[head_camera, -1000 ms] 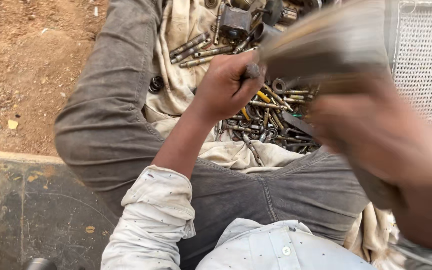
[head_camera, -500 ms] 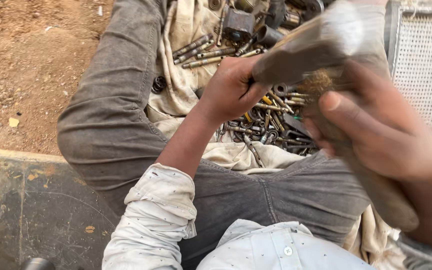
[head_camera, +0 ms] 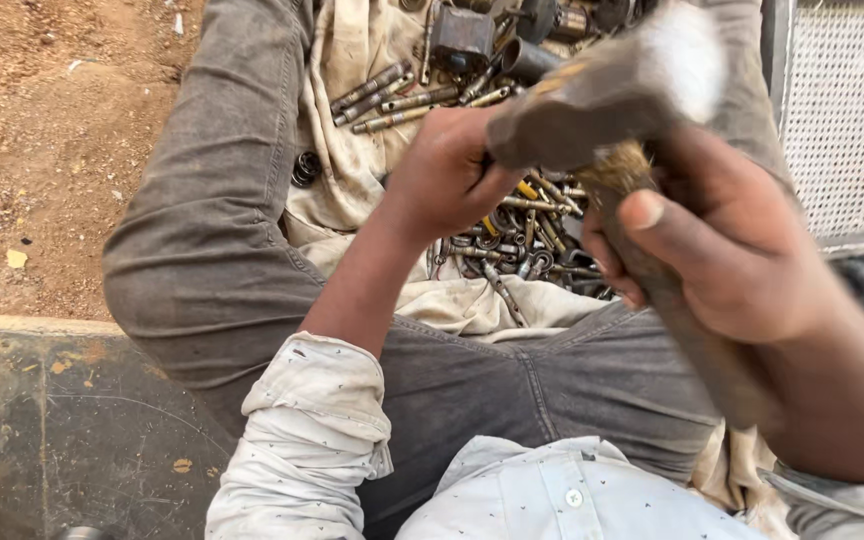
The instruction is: The person sits on the ground with a pile of scrap metal hardware on a cloth and disassembles used hinge and pin components. They pick parts one at a time, use pliers to pull pins and rings out of the assemblies, and strike parts with a hammer, setting processed pieces aside.
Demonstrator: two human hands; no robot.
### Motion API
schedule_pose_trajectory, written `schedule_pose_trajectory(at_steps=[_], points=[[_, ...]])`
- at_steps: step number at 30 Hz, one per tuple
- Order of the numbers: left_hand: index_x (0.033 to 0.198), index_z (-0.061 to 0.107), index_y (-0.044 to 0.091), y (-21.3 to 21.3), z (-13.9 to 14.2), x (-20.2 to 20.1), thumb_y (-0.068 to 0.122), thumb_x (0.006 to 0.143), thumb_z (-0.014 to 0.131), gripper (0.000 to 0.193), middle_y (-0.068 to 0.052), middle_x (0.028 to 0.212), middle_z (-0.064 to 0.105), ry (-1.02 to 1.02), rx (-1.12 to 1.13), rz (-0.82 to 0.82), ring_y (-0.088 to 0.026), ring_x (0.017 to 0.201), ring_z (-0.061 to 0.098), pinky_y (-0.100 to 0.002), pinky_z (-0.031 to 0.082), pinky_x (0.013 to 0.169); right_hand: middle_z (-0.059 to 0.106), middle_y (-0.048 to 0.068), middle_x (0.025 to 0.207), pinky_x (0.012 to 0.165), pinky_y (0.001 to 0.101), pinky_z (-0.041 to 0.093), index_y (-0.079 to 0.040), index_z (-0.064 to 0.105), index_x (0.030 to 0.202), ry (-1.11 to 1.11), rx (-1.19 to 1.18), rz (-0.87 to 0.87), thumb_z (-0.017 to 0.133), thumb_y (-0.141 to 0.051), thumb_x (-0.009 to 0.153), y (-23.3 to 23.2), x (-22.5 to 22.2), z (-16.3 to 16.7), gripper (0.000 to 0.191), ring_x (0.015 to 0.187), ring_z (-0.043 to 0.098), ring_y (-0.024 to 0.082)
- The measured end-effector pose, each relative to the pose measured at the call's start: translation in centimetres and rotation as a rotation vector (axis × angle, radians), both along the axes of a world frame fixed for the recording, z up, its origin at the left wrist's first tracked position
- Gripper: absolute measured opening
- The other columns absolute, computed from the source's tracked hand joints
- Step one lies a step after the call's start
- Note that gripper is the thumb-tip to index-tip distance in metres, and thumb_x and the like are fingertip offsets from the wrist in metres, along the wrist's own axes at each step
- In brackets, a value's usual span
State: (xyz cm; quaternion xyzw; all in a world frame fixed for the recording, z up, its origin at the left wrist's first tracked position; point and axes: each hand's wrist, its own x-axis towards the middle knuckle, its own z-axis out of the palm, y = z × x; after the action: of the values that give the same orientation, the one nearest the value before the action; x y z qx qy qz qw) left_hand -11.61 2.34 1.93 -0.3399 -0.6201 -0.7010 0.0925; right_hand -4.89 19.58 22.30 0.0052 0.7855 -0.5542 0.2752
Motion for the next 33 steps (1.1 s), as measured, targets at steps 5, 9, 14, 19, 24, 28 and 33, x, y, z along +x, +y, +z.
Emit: schedule_pose_trajectory(at_steps=[5, 9, 14, 19, 24, 28, 33], points=[[0.089, 0.061, 0.007, -1.6, -2.7, -0.3, 0.009, 0.104, 0.059, 0.015, -0.003, 0.076, 0.063, -0.399, 0.233, 0.037, -0.014, 0.058, 0.057, -0.033, 0.046, 0.05, 0.059, 0.009, 0.093, 0.05, 0.0292, 0.051, -0.008, 0.03, 0.16, 0.066, -0.273, -0.245, 0.057, -0.039, 0.106, 2.2, 1.8, -4.0, 0.067, 0.068, 0.058, 0.015], [0.086, 0.06, 0.005, -2.6, -3.4, -0.9, 0.015, 0.108, 0.058, 0.024, -0.005, 0.074, 0.06, -0.581, 0.641, -0.037, -0.013, 0.052, 0.048, -0.032, 0.043, 0.044, 0.061, 0.009, 0.085, 0.05, 0.0309, 0.055, -0.005, 0.029, 0.156, 0.005, 0.115, -0.357, 0.054, -0.032, 0.104, 3.2, 0.9, -11.3, 0.064, 0.06, 0.06, 0.015], [0.088, 0.059, 0.004, -3.2, -2.8, 0.4, 0.021, 0.115, 0.06, 0.032, -0.001, 0.066, 0.054, -0.654, 0.736, -0.195, -0.008, 0.047, 0.036, -0.028, 0.032, 0.048, 0.067, 0.024, 0.106, 0.073, 0.0443, 0.054, -0.005, 0.026, 0.159, 0.355, 0.357, -0.077, 0.067, -0.02, 0.102, 4.0, 0.5, -23.2, 0.072, 0.085, 0.066, 0.03], [0.091, 0.059, 0.005, -2.5, -2.3, 1.0, 0.022, 0.111, 0.061, 0.027, -0.005, 0.075, 0.061, -0.5, 0.438, -0.063, -0.01, 0.05, 0.043, -0.028, 0.037, 0.047, 0.07, 0.027, 0.104, 0.082, 0.0463, 0.055, -0.011, 0.021, 0.163, -0.086, 0.6, 0.047, 0.068, -0.028, 0.095, 4.2, 1.0, -25.9, 0.085, 0.087, 0.071, 0.037], [0.088, 0.061, 0.002, -2.3, -0.9, 0.6, 0.018, 0.108, 0.063, 0.026, -0.004, 0.076, 0.06, -0.158, 0.063, 0.063, -0.012, 0.055, 0.054, -0.03, 0.039, 0.049, 0.071, 0.024, 0.101, 0.077, 0.043, 0.057, -0.005, 0.024, 0.159, 0.073, 0.46, 0.076, 0.072, -0.026, 0.093, 2.9, 0.1, -24.3, 0.085, 0.083, 0.072, 0.031], [0.086, 0.06, 0.004, -2.0, 0.0, 0.9, 0.012, 0.106, 0.065, 0.022, -0.003, 0.071, 0.054, -0.161, -0.07, 0.085, -0.012, 0.055, 0.052, -0.031, 0.039, 0.052, 0.064, 0.013, 0.089, 0.052, 0.0326, 0.051, -0.011, 0.031, 0.163, -0.334, -0.083, -0.383, 0.061, -0.023, 0.097, 5.0, -0.3, -21.5, 0.074, 0.063, 0.059, 0.018], [0.086, 0.056, 0.005, -1.5, 0.4, 0.5, 0.01, 0.106, 0.067, 0.024, -0.005, 0.072, 0.052, -0.109, -0.099, 0.082, -0.016, 0.055, 0.052, -0.033, 0.038, 0.052, 0.06, 0.016, 0.092, 0.053, 0.0292, 0.051, -0.005, 0.028, 0.163, -0.085, -0.626, -0.55, 0.058, -0.02, 0.107, 4.4, -0.6, -11.4, 0.065, 0.065, 0.061, 0.016]])
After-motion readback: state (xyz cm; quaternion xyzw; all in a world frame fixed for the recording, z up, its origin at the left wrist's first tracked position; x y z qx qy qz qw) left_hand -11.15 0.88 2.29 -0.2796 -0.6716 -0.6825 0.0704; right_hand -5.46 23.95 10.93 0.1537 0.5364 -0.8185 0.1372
